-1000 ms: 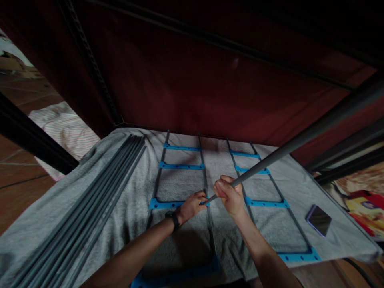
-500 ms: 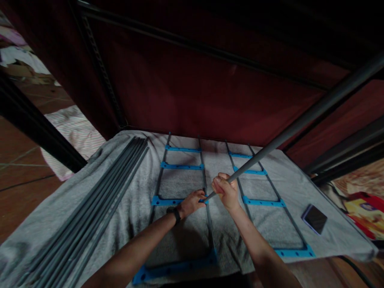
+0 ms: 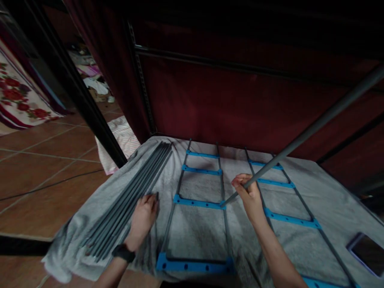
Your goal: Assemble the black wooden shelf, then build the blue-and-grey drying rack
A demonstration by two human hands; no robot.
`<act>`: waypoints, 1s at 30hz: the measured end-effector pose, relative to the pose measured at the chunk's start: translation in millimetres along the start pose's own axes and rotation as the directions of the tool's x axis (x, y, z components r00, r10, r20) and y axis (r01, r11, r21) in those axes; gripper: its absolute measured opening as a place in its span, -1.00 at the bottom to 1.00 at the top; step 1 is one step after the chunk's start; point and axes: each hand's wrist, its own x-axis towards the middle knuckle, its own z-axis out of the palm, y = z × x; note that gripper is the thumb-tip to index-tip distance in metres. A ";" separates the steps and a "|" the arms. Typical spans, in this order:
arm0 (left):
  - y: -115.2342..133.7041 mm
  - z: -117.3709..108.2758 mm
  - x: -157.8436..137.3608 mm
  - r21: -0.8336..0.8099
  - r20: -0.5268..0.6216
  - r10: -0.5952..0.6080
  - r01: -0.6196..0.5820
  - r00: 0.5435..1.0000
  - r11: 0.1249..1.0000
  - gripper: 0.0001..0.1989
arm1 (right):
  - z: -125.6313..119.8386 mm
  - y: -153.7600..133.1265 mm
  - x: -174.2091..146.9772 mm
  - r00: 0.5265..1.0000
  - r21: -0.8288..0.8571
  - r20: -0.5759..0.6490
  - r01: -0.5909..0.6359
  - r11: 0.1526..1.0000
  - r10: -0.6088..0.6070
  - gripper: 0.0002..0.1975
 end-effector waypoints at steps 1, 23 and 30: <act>-12.1 -7.3 -7.0 0.142 -0.018 -0.013 0.016 1.000 0.990 -0.64 | -1.4 5.1 -4.3 1.000 -0.020 -0.002 -0.012 1.000 0.012 -0.74; -11.1 -14.7 -2.2 0.165 0.011 -0.407 0.400 0.913 0.902 -0.80 | -76.6 73.1 -105.9 0.952 -0.350 -0.241 -0.268 0.898 0.190 -0.58; 62.6 -0.9 0.1 -0.277 0.144 -0.033 0.072 0.989 0.958 -0.71 | -77.6 78.8 -75.6 0.944 -0.234 -0.279 -0.246 0.940 0.178 -0.71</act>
